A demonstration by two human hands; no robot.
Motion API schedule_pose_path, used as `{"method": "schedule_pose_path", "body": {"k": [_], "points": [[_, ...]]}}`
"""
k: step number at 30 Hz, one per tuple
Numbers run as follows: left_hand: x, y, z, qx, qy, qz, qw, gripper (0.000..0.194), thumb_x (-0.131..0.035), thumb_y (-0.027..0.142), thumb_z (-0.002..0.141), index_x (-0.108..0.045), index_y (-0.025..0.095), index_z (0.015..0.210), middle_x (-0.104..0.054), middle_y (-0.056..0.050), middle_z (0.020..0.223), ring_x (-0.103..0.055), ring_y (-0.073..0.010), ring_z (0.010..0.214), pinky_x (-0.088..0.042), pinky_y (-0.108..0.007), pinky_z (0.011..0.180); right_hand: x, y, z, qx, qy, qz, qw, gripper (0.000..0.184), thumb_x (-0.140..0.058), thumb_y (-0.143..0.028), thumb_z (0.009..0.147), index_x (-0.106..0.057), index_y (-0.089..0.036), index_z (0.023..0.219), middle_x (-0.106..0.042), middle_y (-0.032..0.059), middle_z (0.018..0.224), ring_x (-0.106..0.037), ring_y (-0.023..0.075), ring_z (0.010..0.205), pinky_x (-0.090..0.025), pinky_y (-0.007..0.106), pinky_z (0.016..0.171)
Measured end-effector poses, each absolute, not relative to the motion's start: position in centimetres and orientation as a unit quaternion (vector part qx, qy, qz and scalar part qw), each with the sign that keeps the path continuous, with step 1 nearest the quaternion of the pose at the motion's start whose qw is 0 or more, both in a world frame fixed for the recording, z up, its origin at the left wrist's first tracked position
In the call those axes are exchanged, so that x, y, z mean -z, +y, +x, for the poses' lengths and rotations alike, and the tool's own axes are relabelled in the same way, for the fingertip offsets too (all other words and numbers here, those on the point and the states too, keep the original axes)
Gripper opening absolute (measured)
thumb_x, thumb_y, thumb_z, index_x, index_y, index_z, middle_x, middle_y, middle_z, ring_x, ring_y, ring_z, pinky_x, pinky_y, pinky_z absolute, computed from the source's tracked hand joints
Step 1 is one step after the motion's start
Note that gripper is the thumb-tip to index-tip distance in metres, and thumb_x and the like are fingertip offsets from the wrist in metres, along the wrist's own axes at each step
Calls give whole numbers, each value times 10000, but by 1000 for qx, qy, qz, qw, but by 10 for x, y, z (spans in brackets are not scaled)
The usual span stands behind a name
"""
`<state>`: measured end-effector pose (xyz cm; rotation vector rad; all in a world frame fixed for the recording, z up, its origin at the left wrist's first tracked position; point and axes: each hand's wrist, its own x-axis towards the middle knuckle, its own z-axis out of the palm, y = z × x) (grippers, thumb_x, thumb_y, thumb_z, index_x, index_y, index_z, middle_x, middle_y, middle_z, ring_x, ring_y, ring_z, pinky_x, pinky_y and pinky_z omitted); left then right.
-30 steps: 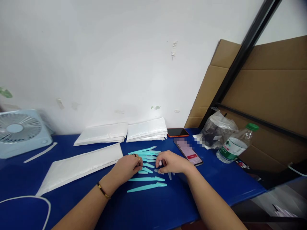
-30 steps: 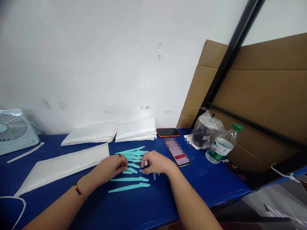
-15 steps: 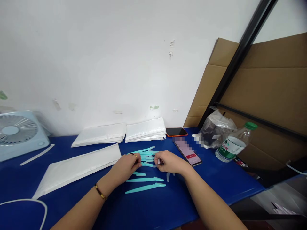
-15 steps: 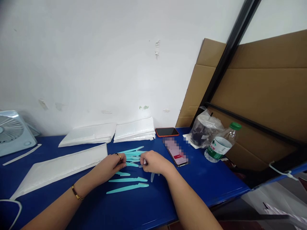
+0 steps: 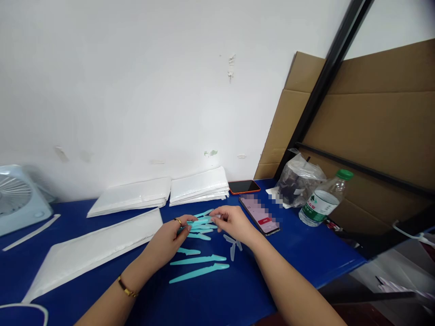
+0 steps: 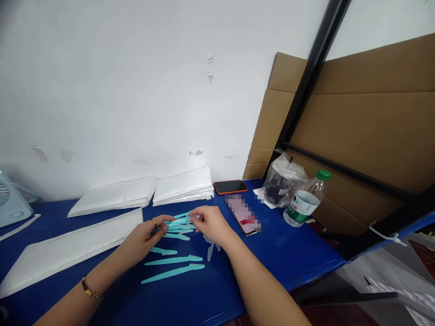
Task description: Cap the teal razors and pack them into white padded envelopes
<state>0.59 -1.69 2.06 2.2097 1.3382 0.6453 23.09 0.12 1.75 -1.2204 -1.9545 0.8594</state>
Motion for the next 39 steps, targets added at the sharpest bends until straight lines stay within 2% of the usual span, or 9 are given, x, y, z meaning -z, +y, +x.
{"method": "schedule_pose_path", "body": {"k": [4, 8, 11, 16, 22, 28, 32, 39], "points": [[-19, -14, 4, -249, 485, 803, 241, 322, -343, 384, 891, -540, 257, 1112, -632, -4, 989, -579, -160, 846, -447, -263, 759, -15, 3, 226, -433, -666, -464, 392, 278, -616, -373, 748, -658, -141, 897, -631, 11, 579, -638, 157, 561, -477, 246, 545], [-14, -11, 3, -245, 491, 798, 250, 335, -361, 386, 891, -524, 257, 1154, -633, -13, 1051, -591, -164, 893, -469, -263, 782, -18, 0, 217, -514, -597, -424, 446, 316, -613, -433, 745, -653, -134, 836, -624, 11, 608, -625, 133, 540, -457, 217, 499], [-10, -9, 2, -252, 488, 794, 261, 346, -381, 393, 889, -512, 256, 1178, -618, -25, 1106, -587, -173, 941, -474, -268, 820, -20, -2, 212, -527, -584, -422, 451, 298, -616, -425, 748, -653, -140, 828, -625, 11, 639, -636, 131, 573, -449, 204, 510], [-8, -7, -1, -254, 496, 783, 275, 344, -417, 417, 874, -531, 271, 1165, -622, -30, 1115, -586, -199, 971, -484, -284, 841, -17, -2, 212, -531, -569, -433, 455, 275, -599, -419, 763, -648, -155, 826, -614, 9, 682, -637, 125, 580, -453, 196, 511], [-2, -5, -3, -250, 493, 785, 281, 354, -440, 417, 864, -526, 293, 1184, -631, -22, 1108, -593, -206, 978, -491, -285, 853, -13, -1, 209, -558, -559, -437, 430, 245, -613, -407, 753, -652, -172, 810, -600, -6, 624, -633, 129, 573, -463, 206, 526], [-3, -6, -4, -252, 498, 787, 263, 332, -462, 404, 853, -538, 326, 1166, -644, 6, 1088, -616, -187, 951, -508, -243, 818, -15, 0, 210, -554, -542, -447, 447, 250, -620, -406, 745, -642, -158, 766, -600, 2, 627, -630, 133, 553, -456, 207, 510], [-6, -8, -1, -242, 483, 797, 268, 316, -460, 375, 857, -540, 360, 1162, -645, 31, 1088, -621, -175, 948, -510, -234, 821, -9, -2, 207, -566, -558, -434, 423, 234, -598, -396, 767, -642, -167, 792, -592, -5, 612, -639, 138, 560, -449, 203, 509], [0, -7, -5, -247, 495, 786, 275, 338, -480, 385, 836, -536, 367, 1169, -647, 18, 1083, -621, -205, 943, -519, -268, 810, -14, -2, 211, -525, -545, -486, 438, 240, -623, -408, 735, -635, -169, 725, -599, -3, 571, -622, 138, 514, -437, 208, 475]]}}
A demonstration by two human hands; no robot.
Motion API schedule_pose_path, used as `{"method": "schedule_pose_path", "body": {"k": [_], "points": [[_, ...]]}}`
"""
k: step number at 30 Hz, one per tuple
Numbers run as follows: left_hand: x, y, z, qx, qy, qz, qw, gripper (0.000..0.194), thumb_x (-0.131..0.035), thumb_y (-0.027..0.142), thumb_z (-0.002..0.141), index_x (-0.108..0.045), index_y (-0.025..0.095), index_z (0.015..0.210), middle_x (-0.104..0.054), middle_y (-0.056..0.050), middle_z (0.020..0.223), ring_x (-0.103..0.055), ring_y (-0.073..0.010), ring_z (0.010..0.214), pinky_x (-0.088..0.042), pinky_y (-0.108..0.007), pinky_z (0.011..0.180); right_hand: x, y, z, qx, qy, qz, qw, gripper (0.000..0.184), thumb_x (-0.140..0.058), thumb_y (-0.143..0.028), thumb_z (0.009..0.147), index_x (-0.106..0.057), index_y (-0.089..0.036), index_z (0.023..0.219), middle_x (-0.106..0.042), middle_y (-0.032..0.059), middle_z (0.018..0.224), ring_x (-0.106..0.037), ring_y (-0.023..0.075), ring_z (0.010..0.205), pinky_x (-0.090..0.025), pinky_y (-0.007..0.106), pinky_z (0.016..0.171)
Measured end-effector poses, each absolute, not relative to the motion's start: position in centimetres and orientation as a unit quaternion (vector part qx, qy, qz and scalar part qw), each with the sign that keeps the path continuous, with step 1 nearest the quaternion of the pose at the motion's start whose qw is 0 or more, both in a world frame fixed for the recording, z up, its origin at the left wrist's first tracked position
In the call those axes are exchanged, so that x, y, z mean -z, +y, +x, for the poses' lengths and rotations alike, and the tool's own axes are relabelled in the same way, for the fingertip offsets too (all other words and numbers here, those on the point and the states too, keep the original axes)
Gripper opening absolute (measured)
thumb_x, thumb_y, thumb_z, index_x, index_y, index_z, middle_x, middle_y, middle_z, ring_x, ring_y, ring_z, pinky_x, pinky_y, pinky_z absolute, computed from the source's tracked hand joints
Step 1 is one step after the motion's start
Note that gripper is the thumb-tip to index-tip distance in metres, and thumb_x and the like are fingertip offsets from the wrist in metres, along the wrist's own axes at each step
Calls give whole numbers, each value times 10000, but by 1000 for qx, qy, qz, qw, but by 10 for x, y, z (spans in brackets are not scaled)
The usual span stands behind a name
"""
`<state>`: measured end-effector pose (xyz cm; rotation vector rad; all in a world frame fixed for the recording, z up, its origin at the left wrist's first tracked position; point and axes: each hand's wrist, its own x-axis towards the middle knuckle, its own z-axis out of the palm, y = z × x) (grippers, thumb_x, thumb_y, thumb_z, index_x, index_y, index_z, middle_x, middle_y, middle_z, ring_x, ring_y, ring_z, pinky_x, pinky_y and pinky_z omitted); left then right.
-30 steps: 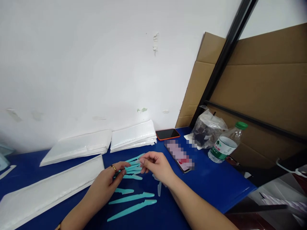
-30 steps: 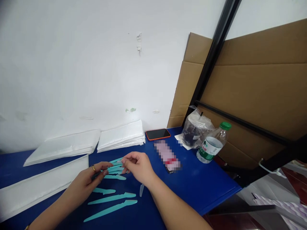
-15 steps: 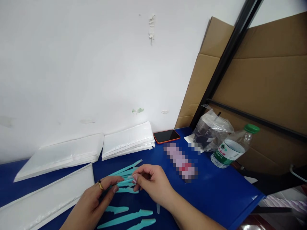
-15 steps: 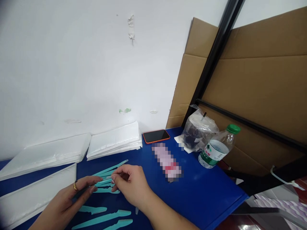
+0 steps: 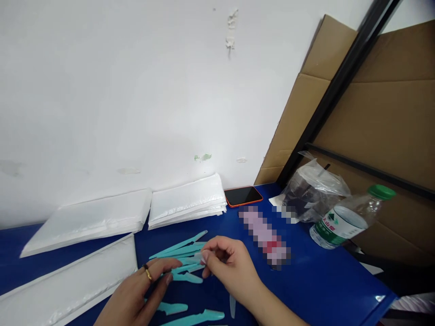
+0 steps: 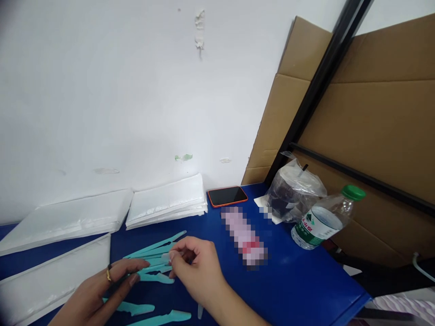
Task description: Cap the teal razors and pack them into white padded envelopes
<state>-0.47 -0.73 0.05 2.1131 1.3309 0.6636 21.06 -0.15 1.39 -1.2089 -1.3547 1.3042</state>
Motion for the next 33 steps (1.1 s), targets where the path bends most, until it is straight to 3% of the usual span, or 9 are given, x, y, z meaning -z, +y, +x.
{"method": "schedule_pose_path", "body": {"k": [8, 14, 17, 21, 24, 28, 33], "points": [[-11, -11, 1, -247, 488, 784, 295, 277, -414, 353, 887, -542, 336, 1132, -637, 27, 1057, -594, -154, 937, -469, -219, 830, -13, -4, 211, -523, -587, -464, 409, 206, -617, -365, 756, -661, -163, 751, -622, 16, 592, -640, 154, 544, -463, 228, 520], [-15, -14, 6, -225, 518, 762, 316, 333, -416, 344, 885, -458, 274, 1209, -633, 34, 765, -555, -125, 616, -448, -222, 596, -5, -5, 205, -547, -609, -430, 379, 227, -591, -376, 782, -677, -167, 803, -643, 27, 601, -628, 157, 563, -475, 245, 540], [-12, -12, 7, -233, 516, 773, 287, 293, -417, 299, 885, -490, 266, 1167, -647, 6, 878, -586, -148, 763, -452, -260, 720, -2, 0, 203, -500, -656, -446, 348, 218, -563, -354, 804, -683, -173, 822, -649, 29, 624, -612, 154, 592, -465, 248, 563], [-15, -9, 1, -217, 508, 814, 178, 322, -499, 271, 839, -519, 279, 1160, -577, -38, 1112, -518, -205, 1021, -394, -342, 881, -17, 8, 224, -339, -746, -470, 328, 170, -556, -277, 808, -692, -207, 882, -651, 44, 849, -591, 155, 737, -438, 250, 637], [-23, -10, -10, -139, 471, 855, 164, 227, -570, 273, 796, -598, 287, 1021, -582, -10, 1037, -530, -192, 970, -385, -325, 842, -37, 6, 252, -326, -807, -440, 223, 141, -559, -225, 795, -695, -222, 834, -620, 23, 851, -567, 134, 728, -412, 231, 621], [-28, -13, -22, -59, 436, 881, 171, 208, -652, 274, 734, -631, 288, 940, -613, 20, 917, -552, -174, 889, -372, -299, 805, -45, -3, 271, -340, -858, -381, 47, 245, -700, -134, 607, -696, -232, 832, -587, -6, 864, -546, 117, 710, -385, 195, 568], [-24, -14, -19, -42, 440, 883, 158, 64, -595, 264, 782, -641, 231, 813, -633, 5, 815, -558, -167, 804, -371, -278, 744, -30, -7, 260, -300, -876, -378, 14, 152, -661, -68, 594, -645, -186, 689, -583, -16, 779, -527, 100, 668, -354, 187, 547]]}}
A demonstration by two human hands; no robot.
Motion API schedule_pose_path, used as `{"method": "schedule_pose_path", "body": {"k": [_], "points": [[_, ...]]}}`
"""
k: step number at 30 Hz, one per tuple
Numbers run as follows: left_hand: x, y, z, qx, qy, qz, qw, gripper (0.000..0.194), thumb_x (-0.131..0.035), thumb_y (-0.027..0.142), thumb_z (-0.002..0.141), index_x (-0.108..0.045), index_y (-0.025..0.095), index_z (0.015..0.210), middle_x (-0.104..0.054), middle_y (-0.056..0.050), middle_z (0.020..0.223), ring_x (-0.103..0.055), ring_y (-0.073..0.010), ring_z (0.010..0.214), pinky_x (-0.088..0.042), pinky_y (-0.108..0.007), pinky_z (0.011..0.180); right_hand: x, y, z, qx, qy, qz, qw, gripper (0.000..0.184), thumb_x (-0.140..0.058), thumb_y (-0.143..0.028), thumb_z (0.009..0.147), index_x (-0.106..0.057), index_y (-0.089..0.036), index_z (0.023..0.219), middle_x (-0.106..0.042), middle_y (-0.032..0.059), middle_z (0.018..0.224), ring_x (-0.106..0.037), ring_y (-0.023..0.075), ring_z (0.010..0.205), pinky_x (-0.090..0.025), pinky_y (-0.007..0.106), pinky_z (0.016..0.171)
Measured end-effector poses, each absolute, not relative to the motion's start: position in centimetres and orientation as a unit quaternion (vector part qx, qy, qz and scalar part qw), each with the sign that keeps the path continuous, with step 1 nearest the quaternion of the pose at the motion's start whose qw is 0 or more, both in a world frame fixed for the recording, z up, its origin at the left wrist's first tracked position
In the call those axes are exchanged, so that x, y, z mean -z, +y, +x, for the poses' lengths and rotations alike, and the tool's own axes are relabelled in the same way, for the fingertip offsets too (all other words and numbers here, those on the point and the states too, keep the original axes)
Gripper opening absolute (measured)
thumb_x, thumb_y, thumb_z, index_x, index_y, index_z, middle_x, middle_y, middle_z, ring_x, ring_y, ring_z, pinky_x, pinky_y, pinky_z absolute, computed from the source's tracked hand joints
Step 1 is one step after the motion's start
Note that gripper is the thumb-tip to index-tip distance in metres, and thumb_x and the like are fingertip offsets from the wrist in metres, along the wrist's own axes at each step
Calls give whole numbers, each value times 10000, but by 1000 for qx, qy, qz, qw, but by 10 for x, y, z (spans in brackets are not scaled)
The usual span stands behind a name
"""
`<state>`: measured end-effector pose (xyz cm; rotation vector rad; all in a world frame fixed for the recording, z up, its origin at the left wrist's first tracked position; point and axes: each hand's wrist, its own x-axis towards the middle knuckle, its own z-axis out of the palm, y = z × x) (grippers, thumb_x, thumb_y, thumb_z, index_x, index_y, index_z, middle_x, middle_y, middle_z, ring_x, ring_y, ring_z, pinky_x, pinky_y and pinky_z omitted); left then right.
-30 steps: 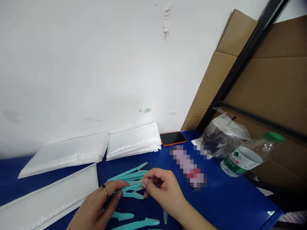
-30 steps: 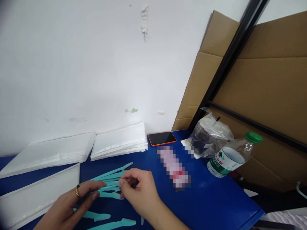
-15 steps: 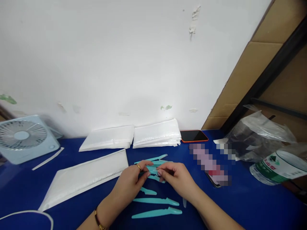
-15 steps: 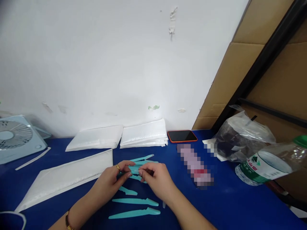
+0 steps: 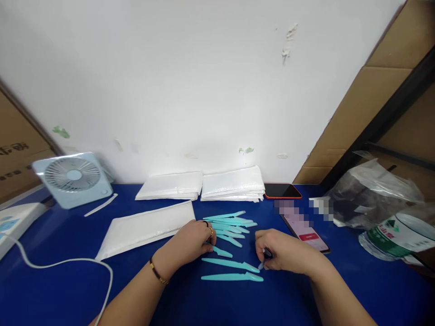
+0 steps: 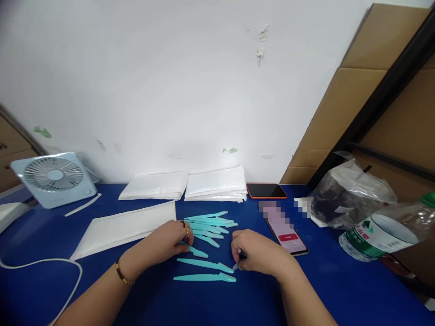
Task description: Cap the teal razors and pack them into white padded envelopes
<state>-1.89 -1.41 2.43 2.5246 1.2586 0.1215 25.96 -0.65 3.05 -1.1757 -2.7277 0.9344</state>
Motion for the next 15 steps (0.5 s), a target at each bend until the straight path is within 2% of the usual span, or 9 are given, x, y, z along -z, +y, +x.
{"method": "schedule_pose_path", "body": {"k": [4, 8, 11, 15], "points": [[-25, -14, -16, -69, 447, 876, 165, 117, -503, 255, 835, -604, 202, 812, -620, -11, 773, -548, -159, 749, -373, -272, 724, -32, -7, 250, -314, -851, -410, 97, 61, -594, -142, 716, -602, -191, 752, -570, -21, 686, -510, 94, 575, -351, 197, 505], [-28, -16, -14, -147, 462, 828, 280, 167, -380, 264, 880, -530, 191, 866, -567, 1, 773, -523, -121, 660, -381, -230, 624, -36, -6, 245, -420, -760, -423, 259, 164, -548, -283, 822, -565, -200, 961, -605, -1, 690, -597, 134, 630, -449, 236, 580], [-29, -17, -12, -191, 460, 777, 384, 217, -328, 332, 899, -490, 187, 892, -510, 26, 717, -470, -95, 583, -377, -213, 576, -35, -4, 242, -488, -695, -397, 350, 165, -579, -316, 815, -568, -188, 918, -662, 36, 756, -647, 177, 763, -490, 277, 680], [-29, -17, -9, -222, 444, 755, 428, 263, -351, 397, 893, -497, 182, 855, -502, 23, 727, -427, -100, 633, -367, -216, 603, -32, -5, 238, -480, -686, -366, 406, 149, -650, -286, 765, -618, -184, 869, -688, 60, 870, -648, 185, 816, -500, 293, 723]]}}
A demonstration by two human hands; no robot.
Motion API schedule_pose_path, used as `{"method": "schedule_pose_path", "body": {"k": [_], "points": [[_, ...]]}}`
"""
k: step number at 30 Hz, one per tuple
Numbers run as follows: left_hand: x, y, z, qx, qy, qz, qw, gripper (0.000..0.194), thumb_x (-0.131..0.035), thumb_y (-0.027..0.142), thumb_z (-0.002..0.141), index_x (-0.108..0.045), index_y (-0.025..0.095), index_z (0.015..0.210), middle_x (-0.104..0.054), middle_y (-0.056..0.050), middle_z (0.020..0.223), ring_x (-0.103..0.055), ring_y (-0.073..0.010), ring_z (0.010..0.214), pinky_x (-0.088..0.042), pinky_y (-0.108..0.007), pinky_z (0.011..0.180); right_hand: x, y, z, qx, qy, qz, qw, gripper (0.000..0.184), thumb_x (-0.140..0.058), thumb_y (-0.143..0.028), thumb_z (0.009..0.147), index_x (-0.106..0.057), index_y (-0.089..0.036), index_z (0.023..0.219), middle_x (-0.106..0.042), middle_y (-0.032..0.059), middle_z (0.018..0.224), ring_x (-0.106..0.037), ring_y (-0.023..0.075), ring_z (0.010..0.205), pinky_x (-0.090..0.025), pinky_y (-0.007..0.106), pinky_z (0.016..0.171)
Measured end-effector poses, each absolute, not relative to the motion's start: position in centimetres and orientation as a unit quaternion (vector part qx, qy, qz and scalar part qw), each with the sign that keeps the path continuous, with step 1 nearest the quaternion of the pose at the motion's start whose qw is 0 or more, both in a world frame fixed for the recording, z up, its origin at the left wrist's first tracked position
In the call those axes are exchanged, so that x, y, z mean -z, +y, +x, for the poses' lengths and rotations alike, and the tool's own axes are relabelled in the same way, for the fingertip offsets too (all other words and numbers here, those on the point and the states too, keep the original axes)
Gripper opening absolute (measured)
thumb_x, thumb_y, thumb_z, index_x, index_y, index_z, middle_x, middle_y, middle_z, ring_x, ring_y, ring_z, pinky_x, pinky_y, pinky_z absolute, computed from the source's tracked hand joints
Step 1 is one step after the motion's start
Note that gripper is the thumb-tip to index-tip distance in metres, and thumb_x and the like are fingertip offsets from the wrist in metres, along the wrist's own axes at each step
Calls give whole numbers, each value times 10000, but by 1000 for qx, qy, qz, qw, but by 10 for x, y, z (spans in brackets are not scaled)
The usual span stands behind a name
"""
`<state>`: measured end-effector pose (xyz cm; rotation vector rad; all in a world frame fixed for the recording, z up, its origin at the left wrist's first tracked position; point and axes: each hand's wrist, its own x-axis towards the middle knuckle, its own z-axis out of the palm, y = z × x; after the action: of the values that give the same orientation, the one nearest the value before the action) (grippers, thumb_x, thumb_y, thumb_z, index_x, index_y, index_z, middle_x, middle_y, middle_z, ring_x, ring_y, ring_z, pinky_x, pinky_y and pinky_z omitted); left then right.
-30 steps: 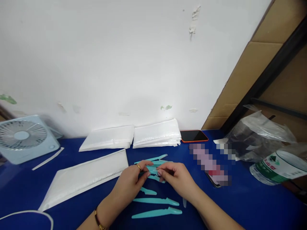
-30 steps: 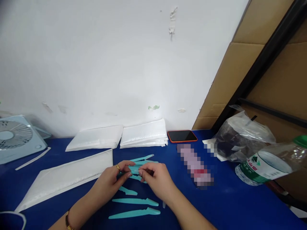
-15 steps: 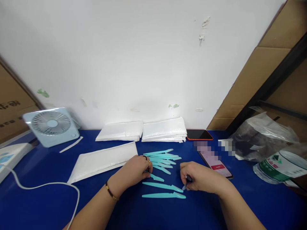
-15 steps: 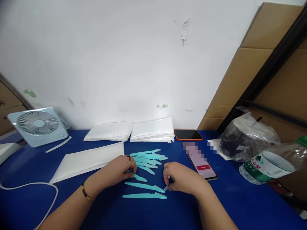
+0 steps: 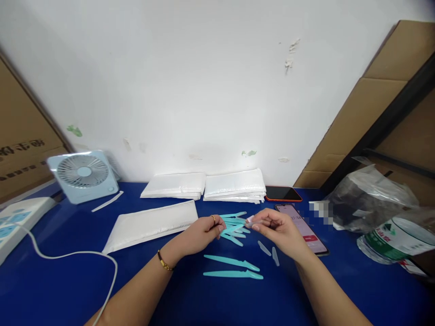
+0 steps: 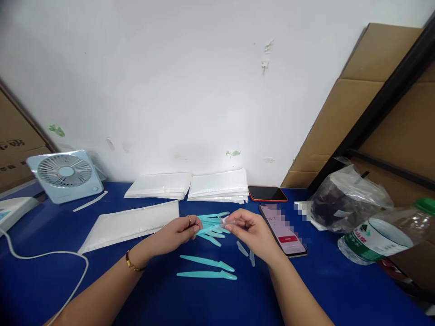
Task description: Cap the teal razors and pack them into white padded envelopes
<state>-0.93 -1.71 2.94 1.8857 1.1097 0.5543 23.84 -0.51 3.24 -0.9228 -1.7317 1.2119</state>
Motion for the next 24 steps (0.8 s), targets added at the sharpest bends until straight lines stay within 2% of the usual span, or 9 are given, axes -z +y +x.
{"method": "schedule_pose_path", "body": {"k": [5, 12, 14, 16, 19, 22, 24], "points": [[-29, -17, -8, -229, 407, 725, 506, 306, -370, 444, 885, -498, 168, 852, -442, 31, 688, -400, -90, 613, -354, -213, 587, -30, -7, 233, -452, -714, -346, 407, 117, -674, -259, 743, -662, -188, 836, -699, 57, 873, -643, 174, 788, -508, 282, 695], [-31, -19, -6, -225, 355, 644, 639, 304, -461, 462, 837, -471, 162, 791, -407, 36, 688, -343, -70, 576, -298, -199, 535, -24, -7, 228, -445, -736, -334, 385, 133, -698, -282, 714, -696, -200, 819, -705, 56, 865, -648, 197, 823, -509, 319, 745], [-29, -20, -4, -209, 356, 647, 641, 294, -454, 451, 841, -466, 163, 781, -405, 39, 679, -337, -68, 566, -298, -198, 530, -24, -8, 224, -442, -752, -321, 368, 136, -699, -293, 712, -703, -205, 815, -706, 52, 849, -648, 196, 819, -506, 321, 754], [-27, -19, -2, -191, 385, 689, 584, 295, -416, 438, 861, -472, 166, 763, -415, 40, 652, -352, -76, 560, -314, -207, 537, -25, -9, 220, -430, -771, -319, 344, 130, -679, -302, 731, -706, -207, 816, -703, 48, 843, -644, 189, 815, -500, 310, 750], [-22, -18, 1, -200, 458, 774, 388, 296, -334, 375, 903, -512, 175, 777, -492, 15, 679, -430, -110, 609, -359, -244, 604, -32, -8, 227, -374, -801, -358, 301, 220, -678, -322, 722, -685, -222, 919, -680, 41, 900, -622, 182, 828, -483, 277, 700], [-20, -18, 2, -217, 488, 819, 211, 219, -364, 282, 896, -561, 187, 901, -568, -36, 879, -512, -156, 784, -386, -284, 724, -37, -4, 247, -284, -821, -435, 236, 255, -675, -348, 707, -657, -228, 931, -644, 32, 899, -590, 163, 751, -441, 249, 605], [-21, -20, 2, -204, 473, 839, 175, 185, -445, 275, 865, -573, 203, 975, -568, -46, 982, -524, -173, 872, -393, -288, 762, -35, 0, 260, -239, -826, -483, 166, 185, -681, -332, 683, -661, -213, 823, -623, 27, 835, -565, 152, 690, -417, 245, 583]]}}
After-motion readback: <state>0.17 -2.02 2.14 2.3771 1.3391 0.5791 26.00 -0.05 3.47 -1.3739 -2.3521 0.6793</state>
